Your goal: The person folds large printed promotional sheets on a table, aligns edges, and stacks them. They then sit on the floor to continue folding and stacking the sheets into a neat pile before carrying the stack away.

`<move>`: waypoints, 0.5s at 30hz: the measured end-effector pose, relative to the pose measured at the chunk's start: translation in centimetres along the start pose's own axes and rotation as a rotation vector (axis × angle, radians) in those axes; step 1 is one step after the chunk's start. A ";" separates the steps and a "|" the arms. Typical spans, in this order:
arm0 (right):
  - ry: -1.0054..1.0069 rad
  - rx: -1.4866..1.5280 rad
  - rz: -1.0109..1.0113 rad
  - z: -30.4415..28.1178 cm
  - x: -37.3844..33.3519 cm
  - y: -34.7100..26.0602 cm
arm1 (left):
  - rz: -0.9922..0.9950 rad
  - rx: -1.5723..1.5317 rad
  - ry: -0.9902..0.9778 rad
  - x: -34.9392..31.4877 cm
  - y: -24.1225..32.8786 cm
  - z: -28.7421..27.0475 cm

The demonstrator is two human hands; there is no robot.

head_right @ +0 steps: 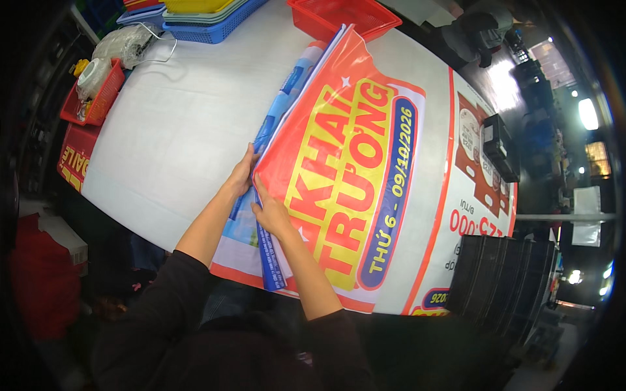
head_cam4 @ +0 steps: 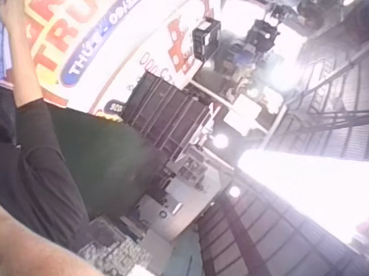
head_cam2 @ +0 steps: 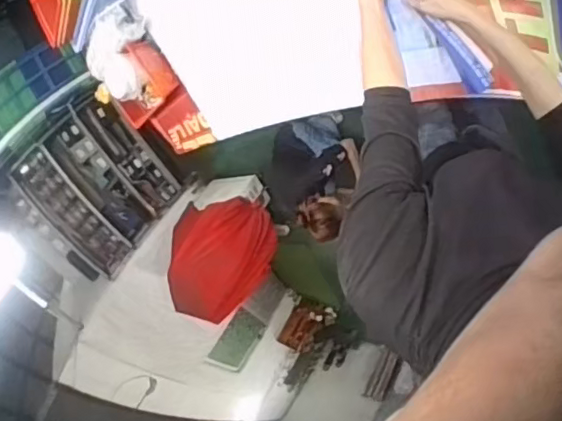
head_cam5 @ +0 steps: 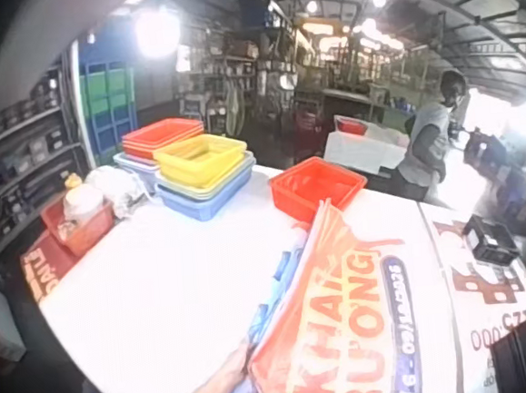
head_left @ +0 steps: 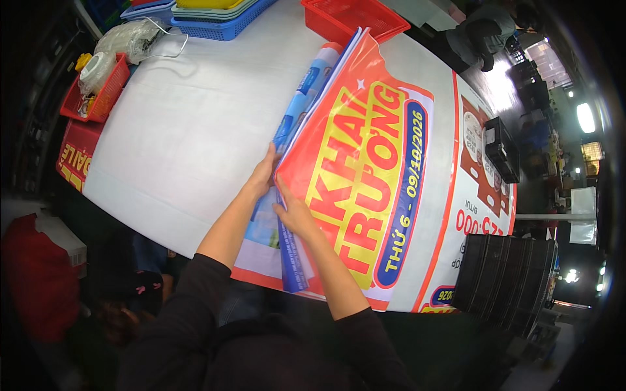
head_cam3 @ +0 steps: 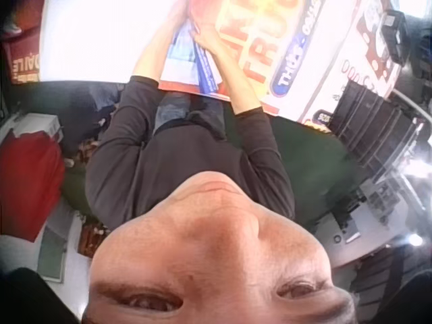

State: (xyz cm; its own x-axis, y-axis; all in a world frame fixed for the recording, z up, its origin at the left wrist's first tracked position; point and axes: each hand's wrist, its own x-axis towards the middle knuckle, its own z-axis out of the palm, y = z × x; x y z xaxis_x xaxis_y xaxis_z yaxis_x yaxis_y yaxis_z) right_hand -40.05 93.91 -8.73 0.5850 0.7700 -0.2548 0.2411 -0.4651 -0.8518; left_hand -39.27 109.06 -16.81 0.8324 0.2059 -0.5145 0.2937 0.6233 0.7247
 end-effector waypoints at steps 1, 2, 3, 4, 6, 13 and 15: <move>-0.083 -0.099 0.168 1.5 0.4 0.9 | 0.021 -0.003 -0.001 0.4 -0.1 -0.2; -0.077 -0.076 0.116 2.5 0.5 1.6 | 0.065 0.265 0.105 0.9 -0.2 -0.2; -0.084 -0.065 0.134 3.0 0.3 2.1 | 0.160 0.528 0.143 1.4 -0.5 -0.2; -0.094 -0.062 0.180 3.1 -0.1 2.6 | 0.227 0.797 0.181 1.8 -0.8 -0.3; -0.053 0.006 0.105 2.3 -1.1 3.3 | 0.260 0.734 0.140 2.2 -1.6 -0.6; 0.474 -0.348 0.183 -6.8 -5.2 9.1 | 0.366 0.809 0.365 0.8 -1.9 0.0; 0.747 -0.520 0.167 -10.1 -7.4 12.0 | 0.392 0.879 0.362 1.2 -1.0 0.4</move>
State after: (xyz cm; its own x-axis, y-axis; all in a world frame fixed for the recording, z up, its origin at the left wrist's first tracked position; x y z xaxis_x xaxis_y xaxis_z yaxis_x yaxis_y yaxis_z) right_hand -33.68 78.28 -12.47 0.9474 0.2774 0.1594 0.3199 -0.8218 -0.4714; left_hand -38.33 108.37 -17.96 0.7948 0.5822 -0.1710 0.3930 -0.2791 0.8762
